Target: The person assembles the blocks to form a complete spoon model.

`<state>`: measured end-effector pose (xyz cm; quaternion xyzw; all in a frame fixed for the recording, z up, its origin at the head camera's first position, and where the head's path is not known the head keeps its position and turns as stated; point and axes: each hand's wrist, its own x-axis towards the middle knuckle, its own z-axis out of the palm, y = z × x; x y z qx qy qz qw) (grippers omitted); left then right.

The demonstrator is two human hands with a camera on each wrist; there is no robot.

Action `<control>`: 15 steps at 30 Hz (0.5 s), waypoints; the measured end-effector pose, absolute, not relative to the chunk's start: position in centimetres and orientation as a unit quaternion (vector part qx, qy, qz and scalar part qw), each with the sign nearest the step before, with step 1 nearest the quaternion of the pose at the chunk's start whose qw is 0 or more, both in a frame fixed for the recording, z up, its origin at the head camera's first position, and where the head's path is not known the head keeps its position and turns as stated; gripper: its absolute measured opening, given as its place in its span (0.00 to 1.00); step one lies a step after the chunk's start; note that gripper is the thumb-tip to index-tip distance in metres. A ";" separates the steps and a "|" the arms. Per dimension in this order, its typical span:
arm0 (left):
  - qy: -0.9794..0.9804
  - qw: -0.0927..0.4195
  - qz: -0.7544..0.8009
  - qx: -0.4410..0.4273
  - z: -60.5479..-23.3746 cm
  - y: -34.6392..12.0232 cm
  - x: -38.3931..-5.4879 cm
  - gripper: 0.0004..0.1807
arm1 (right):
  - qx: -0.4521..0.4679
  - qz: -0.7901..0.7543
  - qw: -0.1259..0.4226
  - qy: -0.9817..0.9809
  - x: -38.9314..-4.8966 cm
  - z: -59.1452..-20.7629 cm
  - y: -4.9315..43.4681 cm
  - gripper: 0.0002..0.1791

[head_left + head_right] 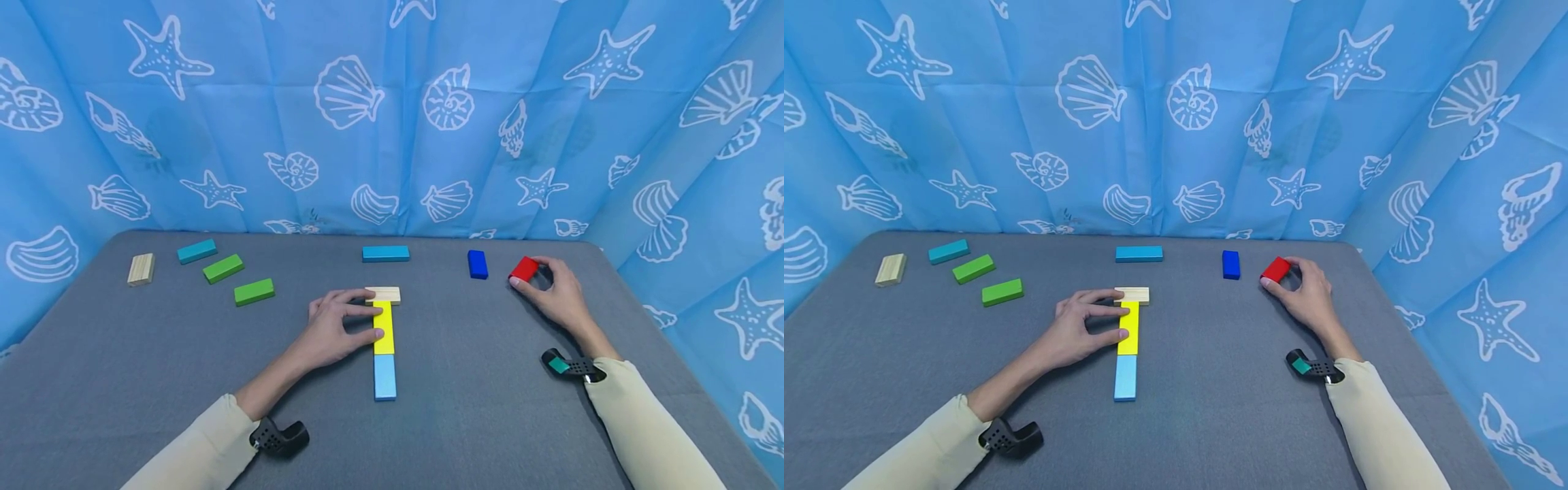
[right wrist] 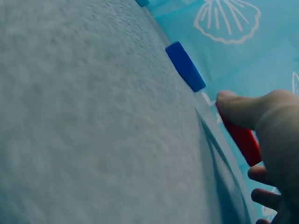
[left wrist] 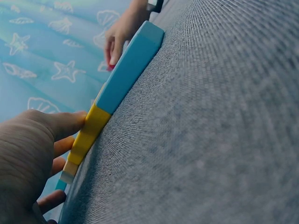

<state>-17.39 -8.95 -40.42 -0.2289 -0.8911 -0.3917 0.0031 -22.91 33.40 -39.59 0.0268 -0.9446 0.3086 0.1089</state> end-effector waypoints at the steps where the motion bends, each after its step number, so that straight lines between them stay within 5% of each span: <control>1: -0.891 0.003 -0.391 -0.229 -40.4 -8.9 -17.4 0.23 | 0.032 0.312 0.108 -0.943 -22.8 -39.4 33.2 0.41; 15: -0.888 0.001 -0.397 -0.231 -40.4 -9.0 -17.4 0.23 | 0.136 0.342 0.092 -0.925 -20.9 -36.9 27.3 0.36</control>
